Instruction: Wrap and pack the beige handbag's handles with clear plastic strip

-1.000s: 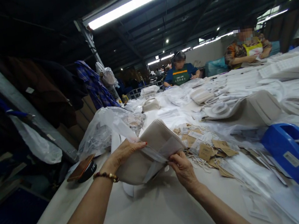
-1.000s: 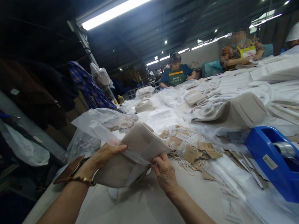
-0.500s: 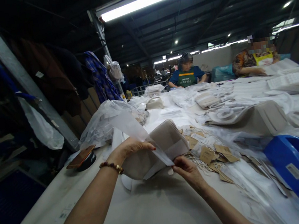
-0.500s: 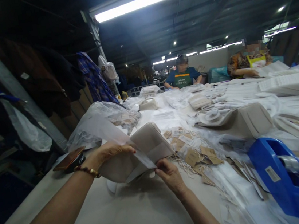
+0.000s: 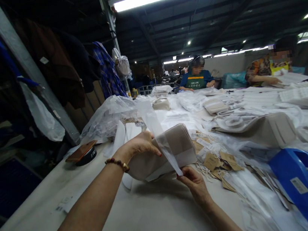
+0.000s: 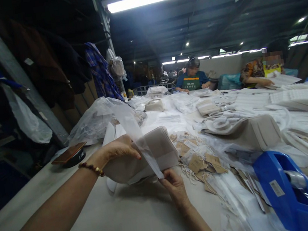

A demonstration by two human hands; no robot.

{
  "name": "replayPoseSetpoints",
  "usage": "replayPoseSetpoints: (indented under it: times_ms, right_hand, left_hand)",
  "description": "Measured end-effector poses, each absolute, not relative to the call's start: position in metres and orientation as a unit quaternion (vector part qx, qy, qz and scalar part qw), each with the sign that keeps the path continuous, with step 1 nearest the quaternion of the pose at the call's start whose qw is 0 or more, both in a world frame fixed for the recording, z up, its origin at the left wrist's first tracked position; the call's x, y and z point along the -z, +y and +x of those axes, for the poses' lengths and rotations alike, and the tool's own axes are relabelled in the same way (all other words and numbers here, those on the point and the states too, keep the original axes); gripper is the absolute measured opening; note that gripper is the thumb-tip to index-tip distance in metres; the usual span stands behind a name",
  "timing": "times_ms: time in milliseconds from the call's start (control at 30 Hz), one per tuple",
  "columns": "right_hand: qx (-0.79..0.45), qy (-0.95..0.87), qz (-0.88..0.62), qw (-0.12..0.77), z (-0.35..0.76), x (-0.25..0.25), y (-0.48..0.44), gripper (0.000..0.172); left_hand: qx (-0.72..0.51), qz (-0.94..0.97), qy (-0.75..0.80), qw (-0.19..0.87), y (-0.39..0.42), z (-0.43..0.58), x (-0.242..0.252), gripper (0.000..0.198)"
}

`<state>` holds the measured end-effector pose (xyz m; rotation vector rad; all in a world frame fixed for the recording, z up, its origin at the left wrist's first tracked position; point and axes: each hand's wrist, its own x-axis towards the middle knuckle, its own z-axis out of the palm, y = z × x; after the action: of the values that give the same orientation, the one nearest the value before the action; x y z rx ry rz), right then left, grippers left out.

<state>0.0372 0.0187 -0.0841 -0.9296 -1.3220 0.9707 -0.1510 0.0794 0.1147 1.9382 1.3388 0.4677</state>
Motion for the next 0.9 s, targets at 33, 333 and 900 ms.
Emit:
replayPoseSetpoints:
  times_ms: [33, 333, 900]
  right_hand:
    - [-0.414, -0.569, -0.399, 0.588, 0.037, 0.087, 0.017, 0.022]
    - [-0.355, -0.653, -0.404, 0.533, 0.045, 0.101, -0.006, 0.012]
    - [-0.289, -0.797, -0.367, 0.383, 0.062, 0.095, -0.042, 0.025]
  left_hand:
    - [-0.170, 0.755, 0.528, 0.351, 0.080, -0.150, -0.115, 0.027]
    - [-0.100, 0.777, 0.552, 0.286, 0.081, -0.145, -0.116, 0.027]
    - [-0.056, 0.788, 0.566, 0.234, 0.071, -0.134, -0.123, 0.028]
